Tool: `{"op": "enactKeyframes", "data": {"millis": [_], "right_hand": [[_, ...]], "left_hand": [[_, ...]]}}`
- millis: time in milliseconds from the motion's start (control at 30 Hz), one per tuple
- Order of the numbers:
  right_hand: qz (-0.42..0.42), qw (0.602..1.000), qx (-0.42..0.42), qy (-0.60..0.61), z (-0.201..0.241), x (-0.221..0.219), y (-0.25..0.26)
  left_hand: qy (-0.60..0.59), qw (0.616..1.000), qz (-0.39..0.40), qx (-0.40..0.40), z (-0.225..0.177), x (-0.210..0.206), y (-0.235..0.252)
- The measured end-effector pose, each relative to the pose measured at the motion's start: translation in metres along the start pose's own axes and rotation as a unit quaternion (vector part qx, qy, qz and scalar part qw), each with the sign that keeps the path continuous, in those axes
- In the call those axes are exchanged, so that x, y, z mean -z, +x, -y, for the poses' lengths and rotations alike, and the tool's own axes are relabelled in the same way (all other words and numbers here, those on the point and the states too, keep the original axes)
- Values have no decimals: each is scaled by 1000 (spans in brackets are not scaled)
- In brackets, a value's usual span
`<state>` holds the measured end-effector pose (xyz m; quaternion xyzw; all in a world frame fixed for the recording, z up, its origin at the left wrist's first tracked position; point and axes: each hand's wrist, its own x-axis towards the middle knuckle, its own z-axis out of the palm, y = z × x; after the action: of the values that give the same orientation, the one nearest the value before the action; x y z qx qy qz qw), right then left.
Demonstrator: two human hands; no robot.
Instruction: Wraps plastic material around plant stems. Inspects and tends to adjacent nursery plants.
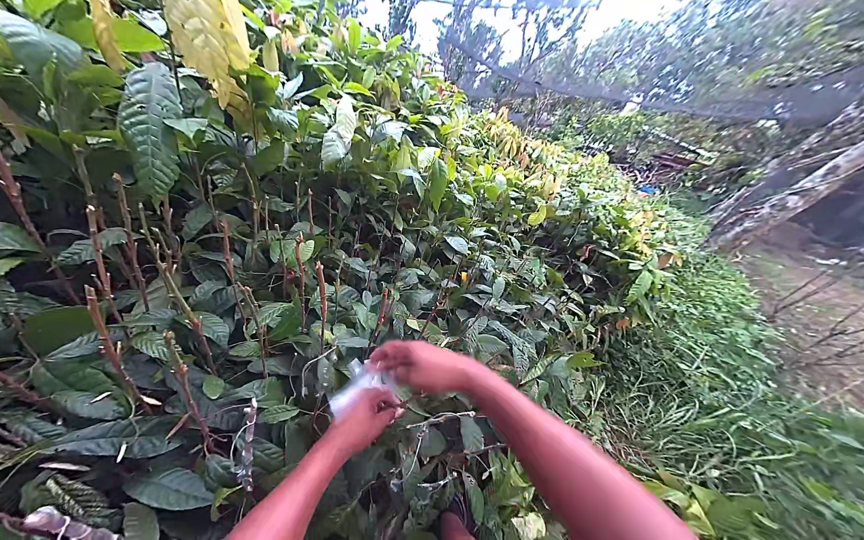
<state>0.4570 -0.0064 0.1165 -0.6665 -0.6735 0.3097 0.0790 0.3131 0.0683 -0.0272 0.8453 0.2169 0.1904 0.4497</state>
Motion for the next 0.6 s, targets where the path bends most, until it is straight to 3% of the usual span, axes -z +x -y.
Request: {"op": "enactKeyframes", "data": {"millis": [67, 167, 267, 367, 433, 533, 600], "right_hand": [[7, 993, -71, -94, -40, 5, 3], [-2, 976, -123, -181, -30, -27, -18], [1, 988, -87, -129, 8, -42, -42], [-15, 1000, -16, -22, 35, -30, -42], [-26, 998, -14, 51, 4, -6, -25], [-33, 985, -121, -122, -52, -6, -12], [-37, 978, -129, -160, -35, -29, -18]], "left_hand": [[7, 999, -29, -26, 12, 1, -1], [-52, 993, -99, 28, 17, 20, 4], [-86, 986, -101, 101, 6, 27, 10], [5, 998, -34, 44, -11, 12, 7], [74, 997, 29, 13, -17, 2, 4], [83, 996, -19, -4, -2, 9, 3], [47, 997, -44, 44, 0, 22, 5]]}}
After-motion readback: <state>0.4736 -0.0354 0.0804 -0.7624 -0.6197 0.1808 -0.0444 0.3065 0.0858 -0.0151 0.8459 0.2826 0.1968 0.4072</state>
